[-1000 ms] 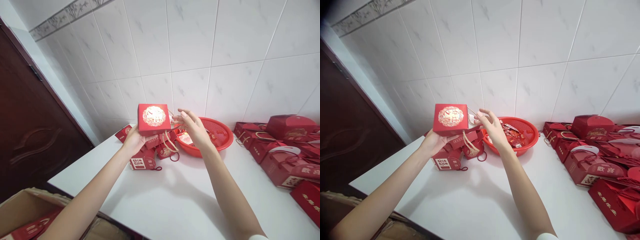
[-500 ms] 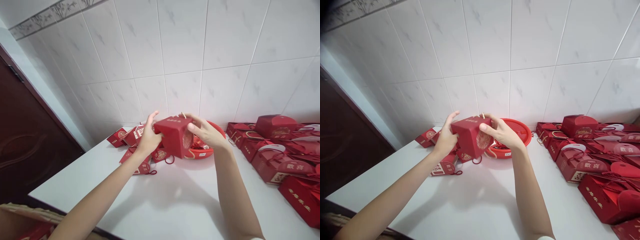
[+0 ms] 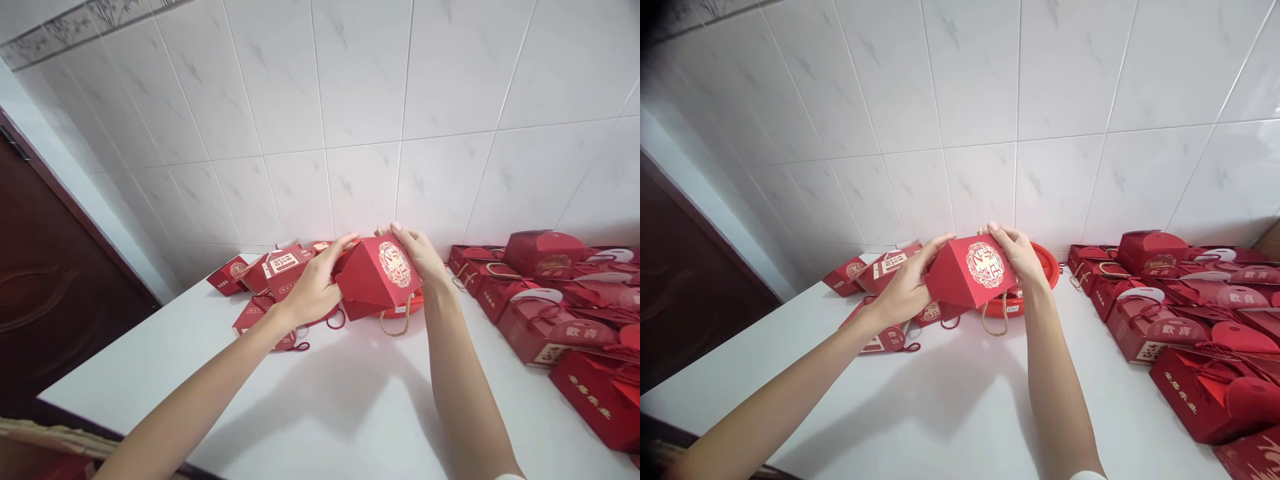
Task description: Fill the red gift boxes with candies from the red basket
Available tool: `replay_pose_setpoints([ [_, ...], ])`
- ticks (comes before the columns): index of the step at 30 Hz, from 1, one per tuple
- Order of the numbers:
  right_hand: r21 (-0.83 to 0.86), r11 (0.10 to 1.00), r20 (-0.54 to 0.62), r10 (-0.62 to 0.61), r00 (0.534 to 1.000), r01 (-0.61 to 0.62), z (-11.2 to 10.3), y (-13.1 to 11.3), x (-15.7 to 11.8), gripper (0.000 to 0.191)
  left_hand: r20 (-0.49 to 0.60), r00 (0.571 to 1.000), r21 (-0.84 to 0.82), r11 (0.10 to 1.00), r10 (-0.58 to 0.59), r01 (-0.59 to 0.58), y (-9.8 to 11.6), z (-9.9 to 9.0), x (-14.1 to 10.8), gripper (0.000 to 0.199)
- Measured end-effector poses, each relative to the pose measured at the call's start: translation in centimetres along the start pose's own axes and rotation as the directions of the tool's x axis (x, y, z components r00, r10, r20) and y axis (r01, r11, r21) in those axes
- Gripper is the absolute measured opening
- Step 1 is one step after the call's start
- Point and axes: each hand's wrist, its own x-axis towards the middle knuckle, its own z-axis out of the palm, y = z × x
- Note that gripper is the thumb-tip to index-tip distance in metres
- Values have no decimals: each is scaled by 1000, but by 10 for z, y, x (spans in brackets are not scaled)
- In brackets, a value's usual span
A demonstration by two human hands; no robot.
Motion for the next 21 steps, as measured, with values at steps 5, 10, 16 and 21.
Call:
replay_pose_setpoints([
  [5, 65, 997, -125, -43, 991, 51, -1, 1, 1, 41, 58, 997, -78, 996, 43, -38, 13, 7, 7, 48],
  [10, -32, 997, -270, -79, 960, 74, -8, -2, 2, 45, -257, 965, -32, 999, -41, 34, 15, 15, 31, 38],
  [16, -263, 959, -171, -149, 974, 101, -16, -33, -28, 58, -478, 878, 49, 997, -32, 63, 5, 22, 55, 28],
  [21, -466, 873, 8, -161, 987, 146, 5, -48, -56, 88, -544, 839, 118, 992, 36, 34, 3, 26, 64, 25],
])
